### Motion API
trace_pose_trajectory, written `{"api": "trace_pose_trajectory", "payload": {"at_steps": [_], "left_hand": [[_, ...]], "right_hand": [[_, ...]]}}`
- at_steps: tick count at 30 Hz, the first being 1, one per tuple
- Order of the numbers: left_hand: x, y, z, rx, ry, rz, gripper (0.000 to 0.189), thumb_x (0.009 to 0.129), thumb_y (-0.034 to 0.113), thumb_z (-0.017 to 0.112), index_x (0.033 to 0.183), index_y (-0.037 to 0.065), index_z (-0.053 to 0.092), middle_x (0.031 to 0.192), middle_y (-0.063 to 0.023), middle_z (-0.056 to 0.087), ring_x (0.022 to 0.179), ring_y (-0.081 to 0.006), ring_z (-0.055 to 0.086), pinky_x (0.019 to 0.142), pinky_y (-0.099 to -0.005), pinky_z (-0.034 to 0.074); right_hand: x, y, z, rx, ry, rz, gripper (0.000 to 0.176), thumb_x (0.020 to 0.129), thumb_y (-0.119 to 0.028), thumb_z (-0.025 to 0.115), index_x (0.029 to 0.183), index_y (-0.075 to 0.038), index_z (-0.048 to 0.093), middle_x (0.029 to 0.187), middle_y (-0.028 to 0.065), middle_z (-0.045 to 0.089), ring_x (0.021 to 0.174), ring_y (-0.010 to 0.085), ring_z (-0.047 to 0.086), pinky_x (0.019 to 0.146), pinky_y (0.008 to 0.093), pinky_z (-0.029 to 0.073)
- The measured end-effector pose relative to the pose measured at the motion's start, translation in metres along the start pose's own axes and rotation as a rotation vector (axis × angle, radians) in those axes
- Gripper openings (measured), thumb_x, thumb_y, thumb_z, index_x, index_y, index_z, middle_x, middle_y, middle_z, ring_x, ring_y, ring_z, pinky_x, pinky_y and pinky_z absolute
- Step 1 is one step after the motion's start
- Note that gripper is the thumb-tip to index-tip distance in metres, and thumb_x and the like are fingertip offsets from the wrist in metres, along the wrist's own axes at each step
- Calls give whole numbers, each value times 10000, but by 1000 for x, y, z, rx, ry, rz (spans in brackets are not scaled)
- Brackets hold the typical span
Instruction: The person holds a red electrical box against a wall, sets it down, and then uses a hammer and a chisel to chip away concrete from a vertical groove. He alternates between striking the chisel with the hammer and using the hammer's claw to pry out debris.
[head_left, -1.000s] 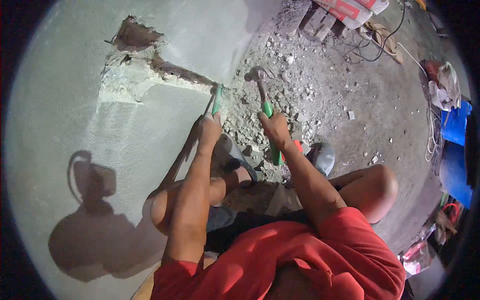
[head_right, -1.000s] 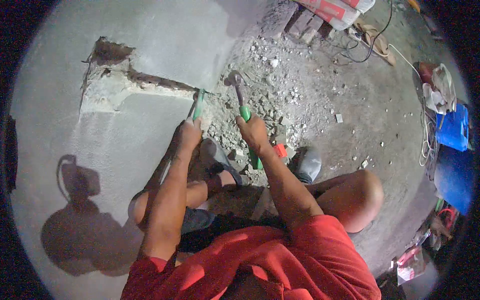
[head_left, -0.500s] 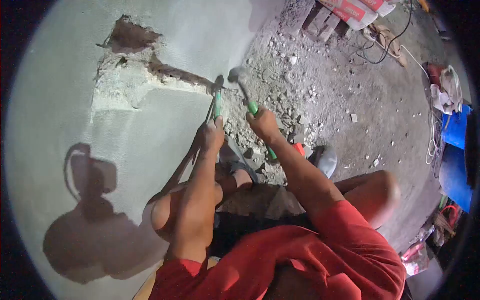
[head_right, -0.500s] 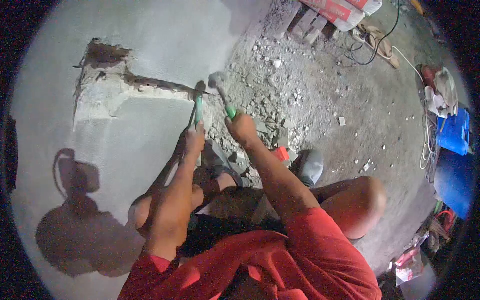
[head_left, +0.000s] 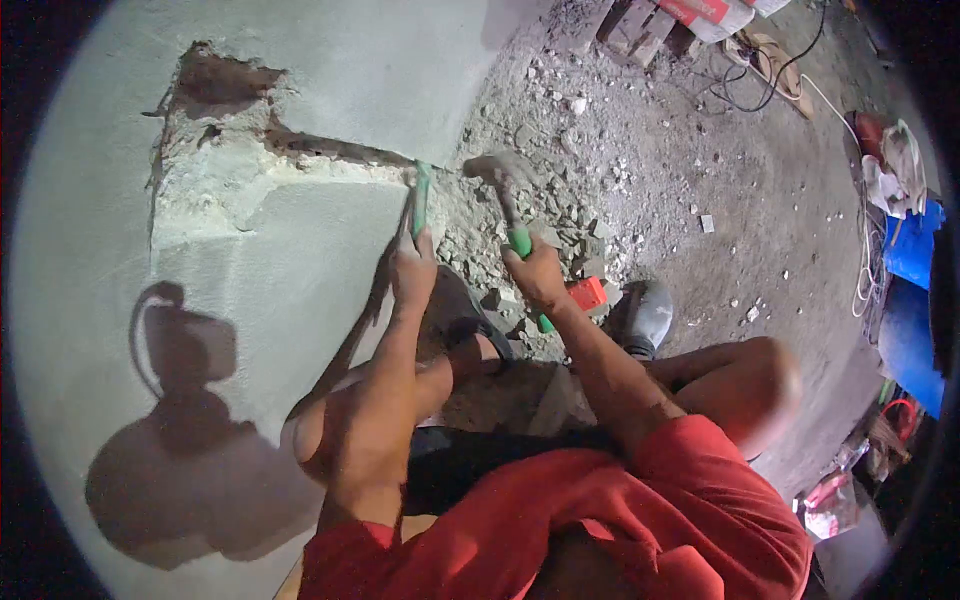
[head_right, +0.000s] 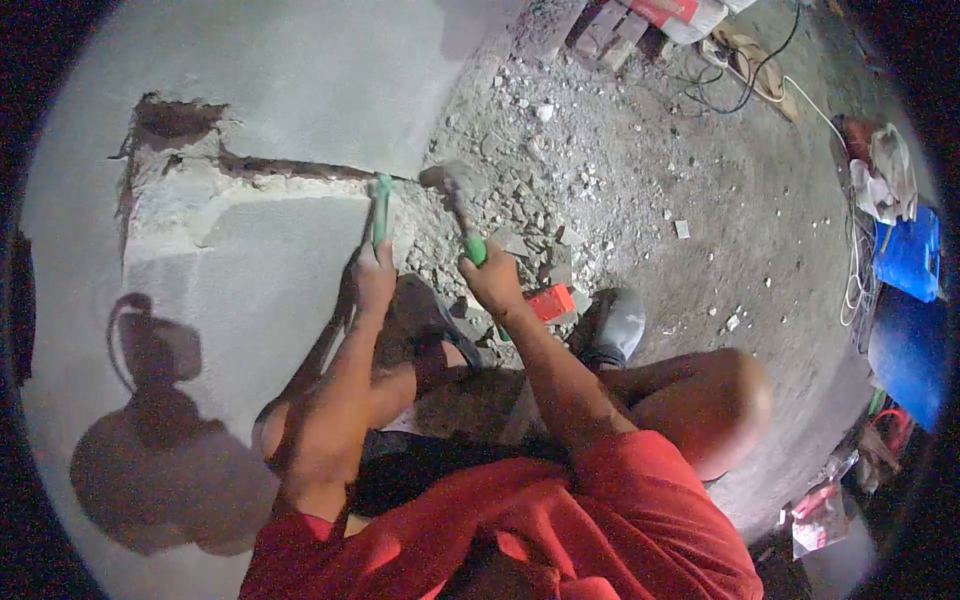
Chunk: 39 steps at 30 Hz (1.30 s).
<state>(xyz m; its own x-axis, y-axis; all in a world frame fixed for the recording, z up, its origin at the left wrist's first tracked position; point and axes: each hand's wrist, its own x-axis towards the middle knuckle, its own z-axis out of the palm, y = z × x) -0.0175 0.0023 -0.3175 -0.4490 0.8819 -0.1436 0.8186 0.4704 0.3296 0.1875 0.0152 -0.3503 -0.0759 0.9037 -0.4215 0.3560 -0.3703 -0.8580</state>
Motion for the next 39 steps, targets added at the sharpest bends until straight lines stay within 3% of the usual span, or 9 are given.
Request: {"api": "trace_pose_trajectory", "payload": {"at_steps": [2, 4, 6, 9, 11, 27, 33, 36, 39], "left_hand": [[-5, 53, -23, -546, -203, -411, 461, 979, 413, 479, 995, -30, 603, 851, -287, 652, 831, -450, 646, 667, -521, 494], [-15, 45, -5, -450, -137, -338, 481, 962, 459, 497, 1006, -4, 618, 831, -263, 655, 798, -444, 648, 666, -522, 486], [-13, 42, -3, -59, -224, -47, 475, 946, 480, 511, 1053, 36, 641, 870, -263, 662, 827, -440, 653, 703, -525, 490], [-4, 15, 12, 47, -282, -73, 427, 931, 437, 544, 1076, 50, 650, 920, -259, 675, 887, -444, 654, 761, -538, 500], [3, 11, 10, 66, -295, -44, 407, 925, 391, 560, 1041, 12, 655, 935, -270, 676, 903, -458, 648, 784, -539, 505], [28, 61, -6, 304, -248, 146, 363, 947, 303, 508, 863, -7, 677, 899, -244, 688, 851, -409, 679, 737, -492, 532], [37, 59, 18, 383, -231, 126, 299, 915, 215, 499, 839, -1, 692, 872, -234, 690, 846, -391, 688, 737, -486, 539], [24, 58, 7, 417, -313, 219, 291, 909, 207, 498, 858, 5, 701, 882, -240, 687, 855, -402, 684, 751, -494, 537], [30, 54, 7, 367, -275, 120, 340, 934, 272, 497, 866, 10, 702, 879, -256, 681, 860, -424, 675, 759, -506, 528]], "right_hand": [[2, 5, -8, 57, -15, 94, 336, 835, -318, 655, 929, 4, 624, 775, 241, 651, 796, 405, 662, 732, 465, 499], [20, 4, -12, 4, -10, 85, 358, 849, -352, 634, 916, -2, 604, 666, 80, 610, 591, 193, 574, 577, 368, 474], [29, -2, -15, 157, -4, 120, 484, 895, -466, 602, 872, 18, 616, 655, 148, 610, 606, 251, 598, 612, 415, 473], [22, -21, -33, 256, -6, 125, 481, 900, -469, 596, 886, 12, 613, 651, 136, 610, 587, 234, 577, 597, 403, 463], [25, -21, -36, 192, -6, 28, 398, 926, -425, 589, 841, -37, 564, 607, 5, 547, 503, 106, 509, 472, 296, 412], [38, -43, -34, 682, 163, 125, 466, 990, -473, 472, 820, -44, 538, 612, 53, 532, 466, 146, 504, 432, 323, 401], [27, 23, 87, 385, 401, 166, 518, 1000, -490, 404, 780, -39, 534, 563, 69, 540, 496, 185, 551, 450, 364, 439], [22, 6, 70, 283, -262, 182, 525, 991, -470, 427, 765, -8, 533, 596, 108, 574, 512, 228, 568, 474, 395, 451], [15, 12, 73, 286, 7, 86, 514, 981, -477, 457, 786, -7, 529, 613, 107, 584, 511, 226, 577, 472, 388, 453]]}}
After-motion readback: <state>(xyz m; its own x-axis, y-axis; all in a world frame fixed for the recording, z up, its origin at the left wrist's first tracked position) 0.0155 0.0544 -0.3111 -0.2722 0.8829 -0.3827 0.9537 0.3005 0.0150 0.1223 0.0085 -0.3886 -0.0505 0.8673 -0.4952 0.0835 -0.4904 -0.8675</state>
